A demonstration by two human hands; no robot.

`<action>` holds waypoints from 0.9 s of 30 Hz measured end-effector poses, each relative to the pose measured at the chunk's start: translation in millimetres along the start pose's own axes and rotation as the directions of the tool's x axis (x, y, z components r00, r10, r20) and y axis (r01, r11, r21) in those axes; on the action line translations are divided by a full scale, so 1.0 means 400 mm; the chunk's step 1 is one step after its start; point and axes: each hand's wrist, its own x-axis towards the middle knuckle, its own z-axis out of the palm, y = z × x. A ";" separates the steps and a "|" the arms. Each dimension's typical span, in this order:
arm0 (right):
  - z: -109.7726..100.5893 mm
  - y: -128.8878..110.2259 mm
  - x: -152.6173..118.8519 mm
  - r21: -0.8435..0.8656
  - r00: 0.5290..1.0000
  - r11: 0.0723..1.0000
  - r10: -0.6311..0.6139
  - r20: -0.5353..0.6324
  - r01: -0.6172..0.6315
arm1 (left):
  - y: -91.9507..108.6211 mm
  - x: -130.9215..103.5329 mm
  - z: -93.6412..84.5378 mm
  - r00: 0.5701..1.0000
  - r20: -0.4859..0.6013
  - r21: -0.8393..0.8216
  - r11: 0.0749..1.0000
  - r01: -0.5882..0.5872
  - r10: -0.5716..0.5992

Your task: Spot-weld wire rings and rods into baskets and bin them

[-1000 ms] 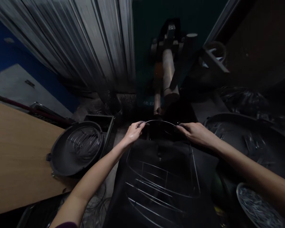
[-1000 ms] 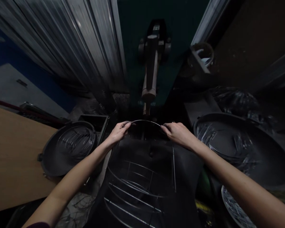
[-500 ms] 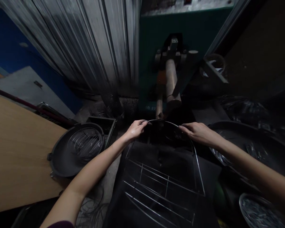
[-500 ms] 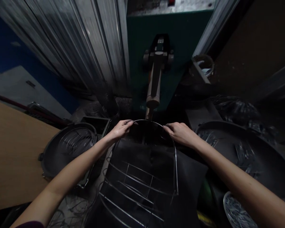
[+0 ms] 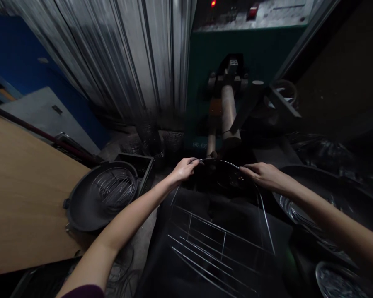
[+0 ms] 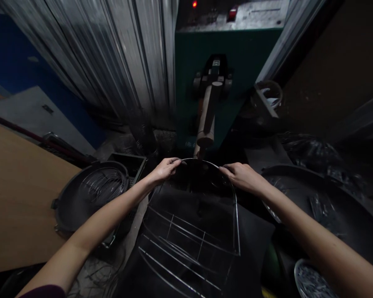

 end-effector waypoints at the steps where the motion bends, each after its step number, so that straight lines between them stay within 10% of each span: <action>1: -0.002 -0.003 -0.002 0.006 1.000 1.000 0.000 0.002 0.000 | 0.000 -0.001 0.000 1.000 0.002 -0.002 1.000 -0.001 0.001; 27: -0.018 -0.060 -0.016 0.096 0.999 0.995 0.010 -0.032 -0.006 | -0.003 -0.009 -0.020 1.000 0.002 -0.078 0.997 -0.017 0.017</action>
